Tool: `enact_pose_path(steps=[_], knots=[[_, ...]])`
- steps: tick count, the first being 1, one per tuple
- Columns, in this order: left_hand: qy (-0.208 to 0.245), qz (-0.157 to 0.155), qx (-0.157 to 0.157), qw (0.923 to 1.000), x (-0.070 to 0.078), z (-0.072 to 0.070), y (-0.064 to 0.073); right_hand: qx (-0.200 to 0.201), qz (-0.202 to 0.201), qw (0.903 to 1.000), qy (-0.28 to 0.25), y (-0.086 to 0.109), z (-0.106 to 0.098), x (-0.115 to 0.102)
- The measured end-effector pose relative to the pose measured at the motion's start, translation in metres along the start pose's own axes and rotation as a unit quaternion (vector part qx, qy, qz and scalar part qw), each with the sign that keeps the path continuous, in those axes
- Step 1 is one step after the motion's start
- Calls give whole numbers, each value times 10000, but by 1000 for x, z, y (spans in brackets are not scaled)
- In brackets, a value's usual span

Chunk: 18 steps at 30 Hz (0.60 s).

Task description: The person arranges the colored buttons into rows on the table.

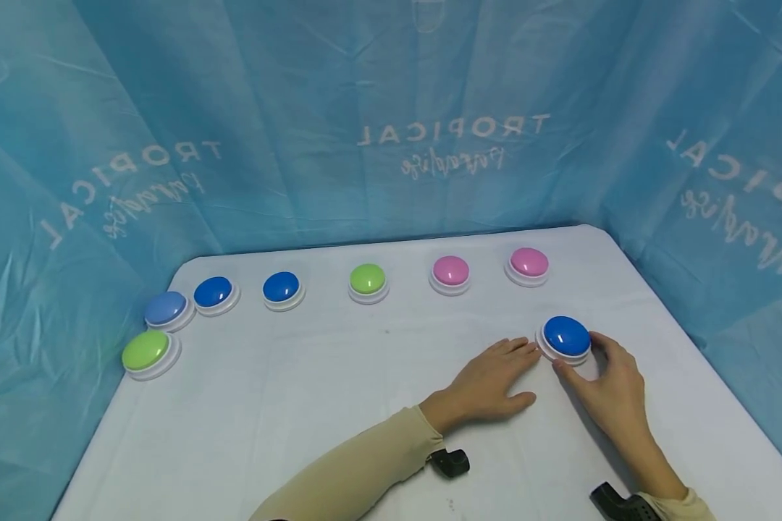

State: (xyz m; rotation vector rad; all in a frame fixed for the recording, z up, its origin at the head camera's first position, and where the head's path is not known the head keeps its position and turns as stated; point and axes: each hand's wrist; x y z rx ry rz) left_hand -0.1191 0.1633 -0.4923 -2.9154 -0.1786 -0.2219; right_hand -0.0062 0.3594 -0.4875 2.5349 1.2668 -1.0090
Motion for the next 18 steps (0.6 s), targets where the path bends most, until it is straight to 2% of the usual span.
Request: enact_pose_path(steps=[2,4,7,9,11,13,18], knots=[[50,45,1,10000,1,-1,6,57,46,10000,-58,1,-1,-2],[85,104,2,9999,1,-2,17,317,-99,9991,-272,2,-1,-6],[156,220,151,9995,-3,-3,41,825,-790,9910,-703,6,6,-21],[257,255,305,9989,-7,-6,62,926,-1453,9803,-968,13,15,-34],[412,226,515,9976,-11,-9,84,735,-2041,9702,-1084,23,28,-48],[569,100,747,9955,-15,-14,106,277,-2397,9645,-1077,37,44,-61],[803,-394,1345,9869,-24,-20,162,-893,-2776,9558,-367,74,81,-88]])
Point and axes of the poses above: each hand's wrist, its own y-axis away from the middle knuckle, its own z-axis out of the palm, x = y × z, and after that the axes turned 11 degrees about z, right-handed
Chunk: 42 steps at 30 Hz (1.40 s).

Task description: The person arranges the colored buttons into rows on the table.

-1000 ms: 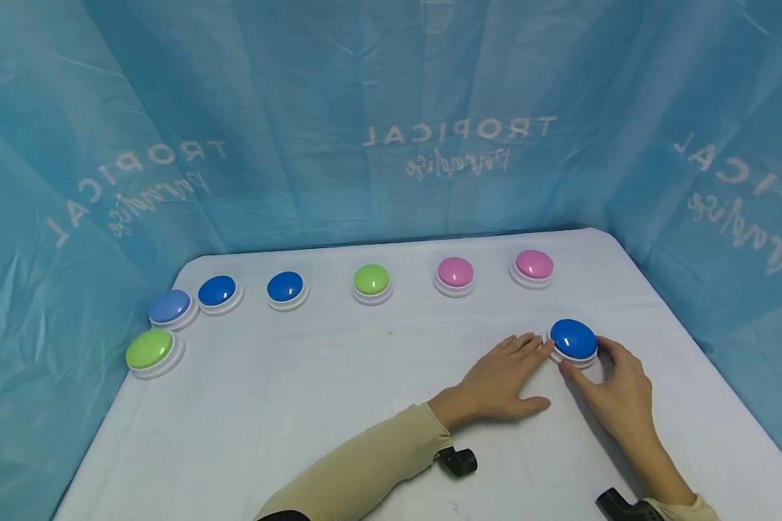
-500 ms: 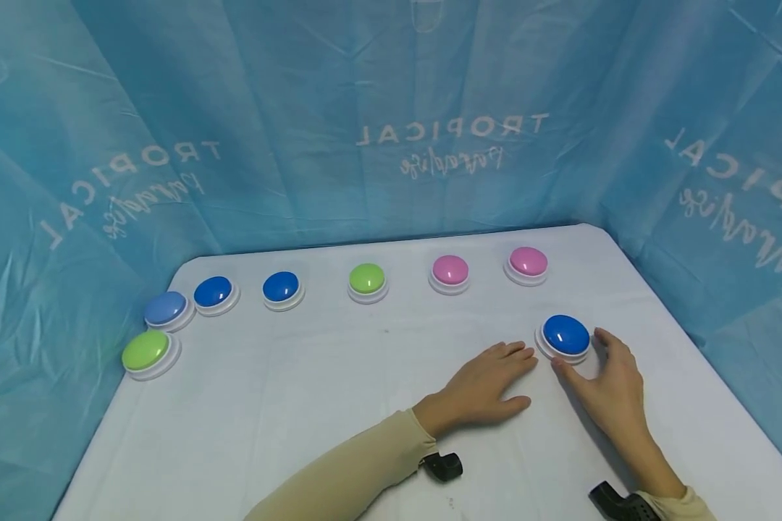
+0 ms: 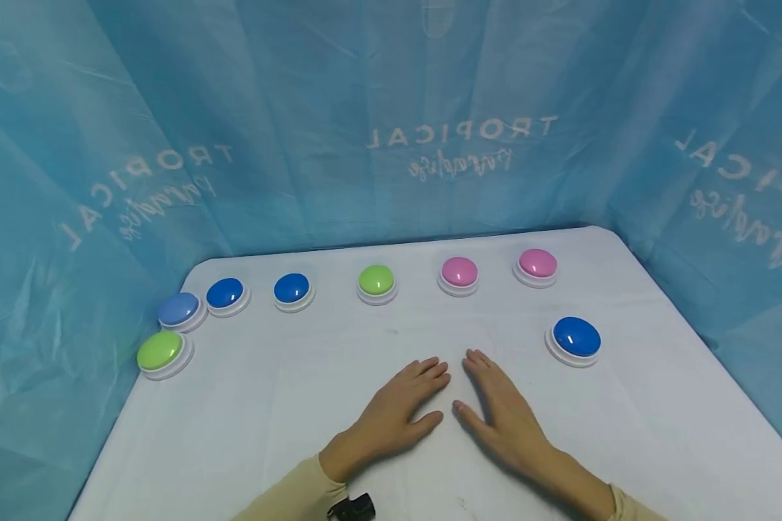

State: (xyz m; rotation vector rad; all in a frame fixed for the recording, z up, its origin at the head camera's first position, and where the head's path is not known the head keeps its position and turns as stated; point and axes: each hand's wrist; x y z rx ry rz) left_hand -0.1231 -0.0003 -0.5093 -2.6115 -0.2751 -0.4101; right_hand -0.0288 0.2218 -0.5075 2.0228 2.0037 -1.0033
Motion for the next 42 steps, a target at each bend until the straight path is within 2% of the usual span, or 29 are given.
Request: enact_pose_path(steps=[4,10,14,20,24,29,32,37,42], knots=[[24,-522,279,9982,-15,-21,35,-715,-266,9963,389,-9,28,-27],[-370,-1365,698,9875,-49,-55,77,-1318,-782,9862,632,-46,76,-71],[-735,-2153,1006,9686,-68,-76,101,-1457,-1131,9791,859,-67,110,-106],[-1134,-3314,1535,9240,-86,-107,129,-1466,-1222,9762,1033,-97,157,-162],[-1242,-4000,1769,8907,-97,-126,139,-1395,-1084,9786,1057,-116,183,-195],[-1174,-4556,2109,8568,-117,-136,147,-1292,-1148,9799,993,-135,209,-221],[-1089,-4729,2254,8448,-128,-137,151,-1267,-1207,9803,912,-144,222,-229],[-917,-4858,2539,8313,-142,-136,150,-1172,-1157,9849,537,-161,239,-232],[-859,-4991,3009,8081,-156,-137,144,-1224,-924,9881,129,-180,248,-235]])
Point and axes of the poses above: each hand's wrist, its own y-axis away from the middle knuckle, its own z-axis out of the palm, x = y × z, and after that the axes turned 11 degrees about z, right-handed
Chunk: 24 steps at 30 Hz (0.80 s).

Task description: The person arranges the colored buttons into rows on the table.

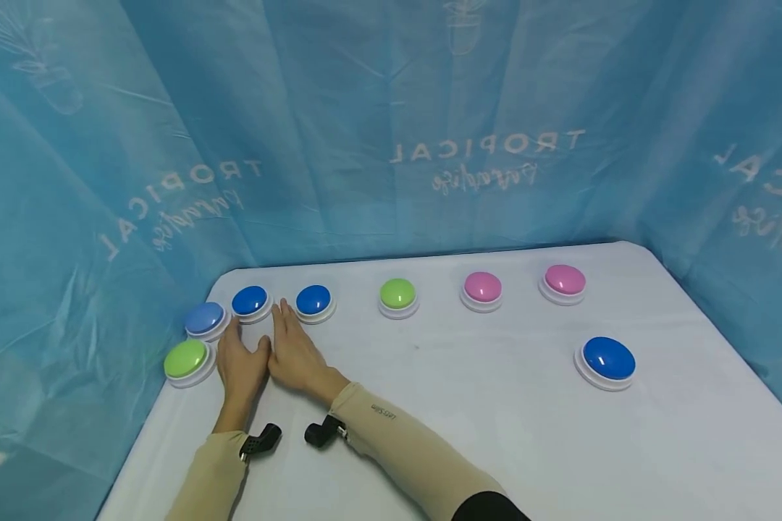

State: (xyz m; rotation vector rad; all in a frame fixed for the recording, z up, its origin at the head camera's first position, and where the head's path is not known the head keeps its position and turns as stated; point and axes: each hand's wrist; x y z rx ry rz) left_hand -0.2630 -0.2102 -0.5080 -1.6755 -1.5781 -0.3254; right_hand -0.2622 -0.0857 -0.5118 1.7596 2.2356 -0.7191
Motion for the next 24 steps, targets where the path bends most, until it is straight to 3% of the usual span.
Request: enact_pose_path(steps=[3,10,17,24], knots=[[94,-91,102,9999,0,3,-7,-83,154,9998,-42,-10,3,-2],[91,-100,3,9999,-3,10,-19,-246,360,9990,13,-26,5,-2],[194,3,205,9996,-4,7,-19,-420,152,9979,474,-33,8,-3],[165,-52,287,9994,-6,2,-15,-592,-60,9977,320,-34,7,-6]])
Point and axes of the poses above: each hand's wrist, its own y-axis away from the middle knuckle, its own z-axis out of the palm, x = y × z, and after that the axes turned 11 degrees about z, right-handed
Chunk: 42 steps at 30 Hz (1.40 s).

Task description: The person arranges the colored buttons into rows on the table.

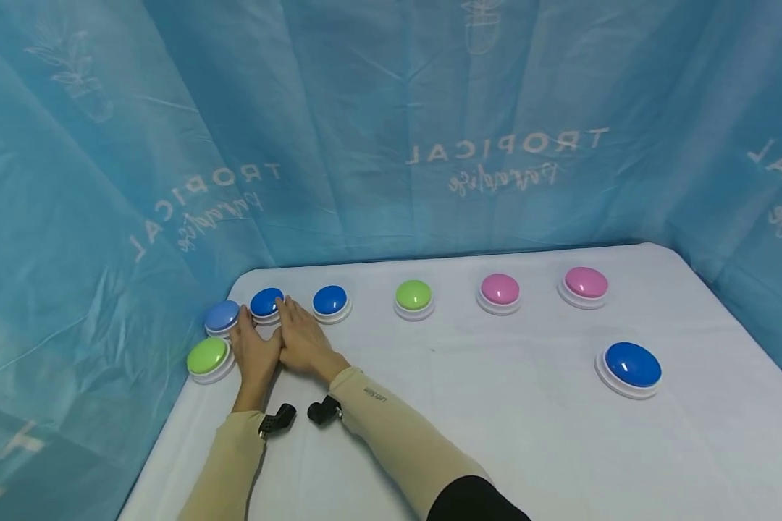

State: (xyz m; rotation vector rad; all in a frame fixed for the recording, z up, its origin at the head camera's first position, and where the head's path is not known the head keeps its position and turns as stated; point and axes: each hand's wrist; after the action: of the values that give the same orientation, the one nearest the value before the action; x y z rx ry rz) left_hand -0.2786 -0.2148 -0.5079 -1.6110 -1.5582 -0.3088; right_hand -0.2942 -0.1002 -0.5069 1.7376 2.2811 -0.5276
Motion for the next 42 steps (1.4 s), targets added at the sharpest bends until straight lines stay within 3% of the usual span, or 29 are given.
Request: enact_pose_path(steps=[5,11,15,20,25,32,37,42], knots=[[-92,-22,-189,9998,1,-3,15,-28,-63,9999,-124,12,2,5],[-153,110,-329,9993,9,-15,31,-41,-360,9992,-151,31,-8,8],[-86,203,-249,9994,12,-20,49,-119,-530,9984,-187,50,-12,12],[100,560,-80,9983,18,-23,69,-50,-514,9971,-551,75,-17,22],[73,963,-41,9953,29,-22,92,-110,-557,9945,-879,114,-28,35],[694,1501,-220,9860,55,-8,123,-57,-290,9806,-1939,173,-53,65],[851,1942,-573,9756,77,8,143,384,-43,9700,-2400,209,-72,95],[921,2474,-1018,9591,101,27,156,828,348,9636,-2518,239,-91,128]])
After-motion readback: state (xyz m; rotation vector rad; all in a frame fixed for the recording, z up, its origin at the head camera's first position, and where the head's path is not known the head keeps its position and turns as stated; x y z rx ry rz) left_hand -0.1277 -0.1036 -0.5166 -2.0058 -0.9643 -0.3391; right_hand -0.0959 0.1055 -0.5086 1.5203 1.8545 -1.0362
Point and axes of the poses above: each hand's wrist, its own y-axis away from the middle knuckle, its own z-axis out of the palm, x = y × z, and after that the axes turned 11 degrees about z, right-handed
